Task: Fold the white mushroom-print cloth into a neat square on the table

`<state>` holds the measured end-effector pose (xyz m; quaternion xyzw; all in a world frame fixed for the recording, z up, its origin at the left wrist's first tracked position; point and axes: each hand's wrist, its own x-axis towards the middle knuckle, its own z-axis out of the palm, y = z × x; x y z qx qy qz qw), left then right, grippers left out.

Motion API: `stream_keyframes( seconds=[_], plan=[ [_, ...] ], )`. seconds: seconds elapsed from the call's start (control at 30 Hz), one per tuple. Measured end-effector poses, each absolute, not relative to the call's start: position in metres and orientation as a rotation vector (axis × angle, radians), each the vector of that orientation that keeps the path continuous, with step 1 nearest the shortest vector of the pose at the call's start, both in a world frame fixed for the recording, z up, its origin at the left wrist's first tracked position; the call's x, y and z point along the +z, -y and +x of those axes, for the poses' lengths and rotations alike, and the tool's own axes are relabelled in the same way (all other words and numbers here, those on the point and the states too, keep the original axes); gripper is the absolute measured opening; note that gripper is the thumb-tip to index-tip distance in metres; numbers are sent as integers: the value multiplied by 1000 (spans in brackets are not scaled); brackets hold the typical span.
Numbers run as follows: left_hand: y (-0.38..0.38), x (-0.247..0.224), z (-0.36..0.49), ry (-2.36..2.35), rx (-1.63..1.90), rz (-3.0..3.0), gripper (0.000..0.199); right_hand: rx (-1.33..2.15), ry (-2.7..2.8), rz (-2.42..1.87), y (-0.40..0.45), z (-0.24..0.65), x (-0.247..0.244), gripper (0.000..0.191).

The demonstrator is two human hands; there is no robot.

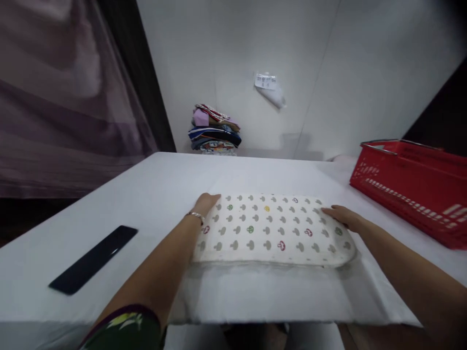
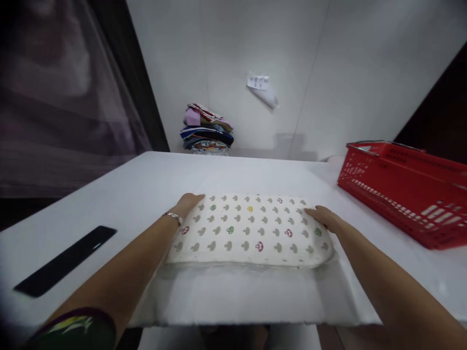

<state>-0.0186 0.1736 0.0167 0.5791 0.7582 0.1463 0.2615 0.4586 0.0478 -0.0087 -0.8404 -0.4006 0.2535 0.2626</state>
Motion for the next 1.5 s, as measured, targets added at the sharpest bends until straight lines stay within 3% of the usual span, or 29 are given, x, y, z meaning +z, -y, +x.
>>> stream_keyframes(
  seconds=[0.17,0.4,0.67,0.93,1.13,1.33,1.5],
  plan=[
    [-177,18,-13,-2048,453,1627,41,915,890,-2242,-40,449,0,83],
    [-177,2,-11,-2193,639,1700,41,892,884,-2117,-31,443,-6,87],
    [-179,-4,-18,-2146,723,1644,48,818,877,-2309,-65,448,9,73],
    [-184,-9,-29,-2017,761,1675,53,828,927,-2187,-105,445,2,39],
    [-181,-14,-29,-1963,945,1691,40,518,960,-2183,-114,442,-15,48],
    [-178,-8,-23,-2113,784,1771,45,131,1257,-2392,-111,426,-24,47],
    [-177,-9,-22,-2135,679,1799,45,75,1357,-2536,-108,419,-15,49]
  ],
)
